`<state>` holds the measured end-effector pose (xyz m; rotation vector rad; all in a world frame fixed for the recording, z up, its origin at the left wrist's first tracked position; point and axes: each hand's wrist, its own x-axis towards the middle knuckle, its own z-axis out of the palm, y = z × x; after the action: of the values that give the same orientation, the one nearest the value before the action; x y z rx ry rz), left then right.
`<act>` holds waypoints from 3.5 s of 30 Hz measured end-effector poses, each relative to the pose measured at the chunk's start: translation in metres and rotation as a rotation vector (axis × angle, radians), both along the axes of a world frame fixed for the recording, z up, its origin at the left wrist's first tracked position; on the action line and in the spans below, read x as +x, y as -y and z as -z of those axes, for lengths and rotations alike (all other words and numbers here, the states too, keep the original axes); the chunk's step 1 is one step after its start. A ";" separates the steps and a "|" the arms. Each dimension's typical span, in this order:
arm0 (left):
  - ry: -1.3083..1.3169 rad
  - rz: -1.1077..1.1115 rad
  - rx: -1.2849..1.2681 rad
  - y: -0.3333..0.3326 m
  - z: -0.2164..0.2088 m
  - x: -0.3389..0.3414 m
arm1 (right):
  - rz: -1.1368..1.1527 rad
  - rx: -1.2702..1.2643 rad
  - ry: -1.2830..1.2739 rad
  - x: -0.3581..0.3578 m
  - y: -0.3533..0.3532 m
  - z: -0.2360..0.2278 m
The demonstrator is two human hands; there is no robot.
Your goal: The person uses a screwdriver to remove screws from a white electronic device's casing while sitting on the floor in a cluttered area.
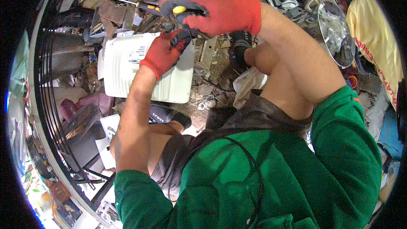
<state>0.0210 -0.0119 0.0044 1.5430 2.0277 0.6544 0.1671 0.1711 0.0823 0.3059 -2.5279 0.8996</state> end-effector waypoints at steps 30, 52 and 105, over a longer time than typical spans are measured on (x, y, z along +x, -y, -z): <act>-0.125 0.099 -0.064 -0.020 0.014 -0.006 | 0.087 -0.006 -0.093 0.032 -0.011 0.033; 0.086 0.096 0.004 -0.019 0.019 -0.008 | -0.211 -0.153 0.145 0.027 -0.018 0.020; -0.544 0.439 -0.162 -0.032 0.017 -0.004 | -0.194 -0.457 0.001 0.048 -0.050 -0.016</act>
<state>0.0173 0.0204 -0.0125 2.1317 1.9205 -0.1127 0.2146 0.2210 0.0982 0.4043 -2.2340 1.5128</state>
